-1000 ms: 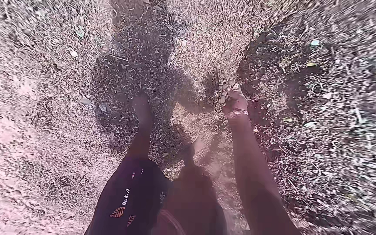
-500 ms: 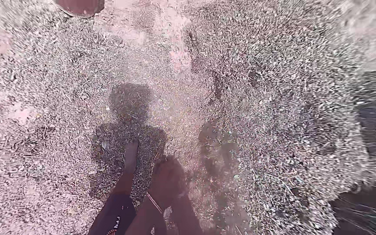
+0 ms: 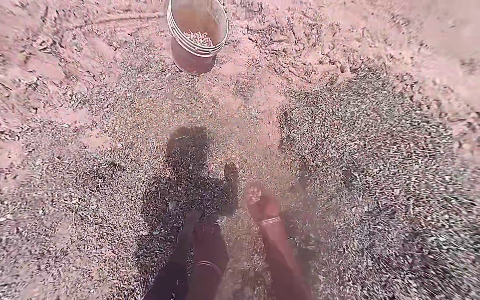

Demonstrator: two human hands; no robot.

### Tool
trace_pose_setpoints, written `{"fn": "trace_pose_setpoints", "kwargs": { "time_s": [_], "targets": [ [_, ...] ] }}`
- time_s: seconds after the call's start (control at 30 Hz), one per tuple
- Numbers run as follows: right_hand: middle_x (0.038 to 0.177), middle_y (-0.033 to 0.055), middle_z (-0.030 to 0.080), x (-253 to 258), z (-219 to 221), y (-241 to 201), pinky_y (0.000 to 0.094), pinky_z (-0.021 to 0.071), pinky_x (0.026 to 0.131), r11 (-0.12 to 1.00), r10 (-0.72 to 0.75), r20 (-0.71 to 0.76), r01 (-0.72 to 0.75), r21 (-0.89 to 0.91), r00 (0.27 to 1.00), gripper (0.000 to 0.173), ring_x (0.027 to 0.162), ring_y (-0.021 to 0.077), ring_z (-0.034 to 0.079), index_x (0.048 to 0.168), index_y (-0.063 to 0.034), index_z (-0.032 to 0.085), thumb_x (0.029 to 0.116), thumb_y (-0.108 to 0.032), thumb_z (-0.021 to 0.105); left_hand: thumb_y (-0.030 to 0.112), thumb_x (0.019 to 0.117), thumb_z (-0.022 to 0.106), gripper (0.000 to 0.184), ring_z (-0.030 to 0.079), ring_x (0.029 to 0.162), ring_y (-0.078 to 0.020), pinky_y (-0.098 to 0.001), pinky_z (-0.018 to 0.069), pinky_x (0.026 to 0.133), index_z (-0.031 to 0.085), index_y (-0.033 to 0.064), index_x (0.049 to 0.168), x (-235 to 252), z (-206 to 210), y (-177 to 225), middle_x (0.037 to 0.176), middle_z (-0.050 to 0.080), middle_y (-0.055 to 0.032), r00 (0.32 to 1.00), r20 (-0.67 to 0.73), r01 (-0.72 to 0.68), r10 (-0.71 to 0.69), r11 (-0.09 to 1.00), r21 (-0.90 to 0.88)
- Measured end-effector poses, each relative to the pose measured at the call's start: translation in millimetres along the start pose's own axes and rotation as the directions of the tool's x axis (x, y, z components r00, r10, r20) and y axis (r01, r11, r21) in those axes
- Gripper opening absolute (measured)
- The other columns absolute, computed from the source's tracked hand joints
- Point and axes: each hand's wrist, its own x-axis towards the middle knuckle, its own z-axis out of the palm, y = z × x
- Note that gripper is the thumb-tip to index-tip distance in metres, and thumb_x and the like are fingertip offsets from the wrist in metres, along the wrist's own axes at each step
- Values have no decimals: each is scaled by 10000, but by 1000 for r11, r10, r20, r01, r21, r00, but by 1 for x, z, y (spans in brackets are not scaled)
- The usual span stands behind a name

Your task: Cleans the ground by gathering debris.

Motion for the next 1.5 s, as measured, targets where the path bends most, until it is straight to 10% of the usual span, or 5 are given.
{"fn": "trace_pose_setpoints", "kwargs": {
  "time_s": [0.33, 0.53, 0.97, 1.33, 1.5],
  "targets": [
    [1609, 190, 359, 27, 355, -52, 464, 515, 1023, 885, -249, 264, 329, -328, 932, 672, 1367, 331, 512, 1604, -130, 246, 1078, -500, 437, 302, 1067, 442, 511, 228, 1531, -454, -671, 227, 1194, 470, 76, 1524, -1, 14, -6, 1667, 270, -191, 985, 172, -25, 25, 1000, -3],
    [1260, 113, 626, 55, 146, 26, 280, 545, 815, 810, -196, 301, 327, -486, 933, 398, 949, 132, 665, 1455, -58, 388, 1118, -268, 417, 310, 1055, 479, 507, 286, 1512, -433, -653, 228, 1197, 501, 66, 1499, 1, 15, -14, 1636, 341, -185, 982, 189, -4, 12, 999, -42],
    [1636, 178, 359, 4, -400, 182, 649, 442, 1060, 740, -27, -566, -364, -565, 824, 807, 1444, 387, 423, 1652, -204, 202, 991, -133, 660, 408, 1080, 438, 503, 396, 1455, -404, -574, 307, 1186, 543, 108, 1470, -18, 134, -49, 1556, 453, -194, 935, 353, -106, -12, 944, 311],
    [1567, 226, 444, 30, -260, 194, 409, 492, 1106, 741, -30, 455, 325, -588, 890, 630, 1406, 300, 498, 1482, 7, 518, 880, 20, 703, 329, 1069, 533, 478, 429, 1431, -406, -549, 353, 1162, 549, 39, 1449, -41, 193, -32, 1532, 470, -226, 753, 626, -235, -205, 804, 546],
    [1477, 207, 532, -10, -291, 189, 442, 559, 970, 755, 31, 187, 99, -648, 982, 471, 1170, 278, 649, 1433, -23, 562, 966, -9, 622, 388, 1068, 503, 462, 456, 1393, -414, -610, 394, 1103, 594, 76, 1398, -39, 197, -34, 1500, 492, -203, 706, 681, -365, -195, 724, 586]
  ]
}}
